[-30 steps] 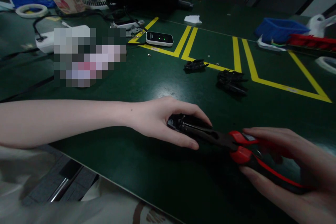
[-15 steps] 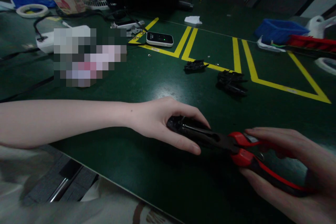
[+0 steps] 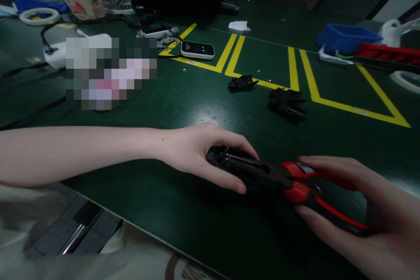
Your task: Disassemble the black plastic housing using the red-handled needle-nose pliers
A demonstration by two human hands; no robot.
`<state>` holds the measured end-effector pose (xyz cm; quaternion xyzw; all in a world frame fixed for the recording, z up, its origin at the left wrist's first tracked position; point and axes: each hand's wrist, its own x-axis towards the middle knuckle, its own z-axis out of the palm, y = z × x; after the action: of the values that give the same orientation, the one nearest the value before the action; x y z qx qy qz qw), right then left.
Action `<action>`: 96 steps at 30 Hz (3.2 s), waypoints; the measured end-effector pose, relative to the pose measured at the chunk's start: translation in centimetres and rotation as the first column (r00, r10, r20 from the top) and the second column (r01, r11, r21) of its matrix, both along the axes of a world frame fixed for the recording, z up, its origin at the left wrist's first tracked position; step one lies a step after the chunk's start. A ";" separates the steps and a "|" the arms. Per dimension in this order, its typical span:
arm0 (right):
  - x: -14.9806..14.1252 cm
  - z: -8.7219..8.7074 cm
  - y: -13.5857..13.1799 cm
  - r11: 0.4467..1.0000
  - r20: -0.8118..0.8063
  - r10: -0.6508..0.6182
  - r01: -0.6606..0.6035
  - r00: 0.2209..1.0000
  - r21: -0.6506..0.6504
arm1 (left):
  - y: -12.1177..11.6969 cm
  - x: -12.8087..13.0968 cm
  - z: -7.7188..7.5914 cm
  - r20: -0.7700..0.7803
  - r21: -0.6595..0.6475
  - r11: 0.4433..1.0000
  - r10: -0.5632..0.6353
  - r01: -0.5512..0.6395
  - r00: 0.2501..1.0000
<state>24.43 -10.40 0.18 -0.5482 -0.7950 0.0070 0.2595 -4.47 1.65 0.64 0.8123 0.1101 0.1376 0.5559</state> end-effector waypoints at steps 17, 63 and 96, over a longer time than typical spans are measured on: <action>0.9 -0.1 -0.3 0.999 0.075 -0.007 0.004 0.997 0.044 | 0.0 -0.1 0.1 -0.030 -0.040 0.999 0.004 -0.005 1.000; 1.0 -0.4 0.6 0.999 -0.107 -0.013 0.010 0.994 -0.033 | 0.0 -0.4 0.1 -0.004 -0.100 0.994 -0.050 0.050 0.999; 1.2 0.2 0.6 0.996 -0.028 0.091 -0.092 0.995 -0.012 | 0.0 -0.2 0.0 0.008 -0.129 0.990 -0.058 0.059 0.998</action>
<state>25.64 -9.77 0.41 -0.5128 -0.8155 0.0318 0.2663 -4.63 1.69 0.67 0.7772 0.0937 0.1157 0.6114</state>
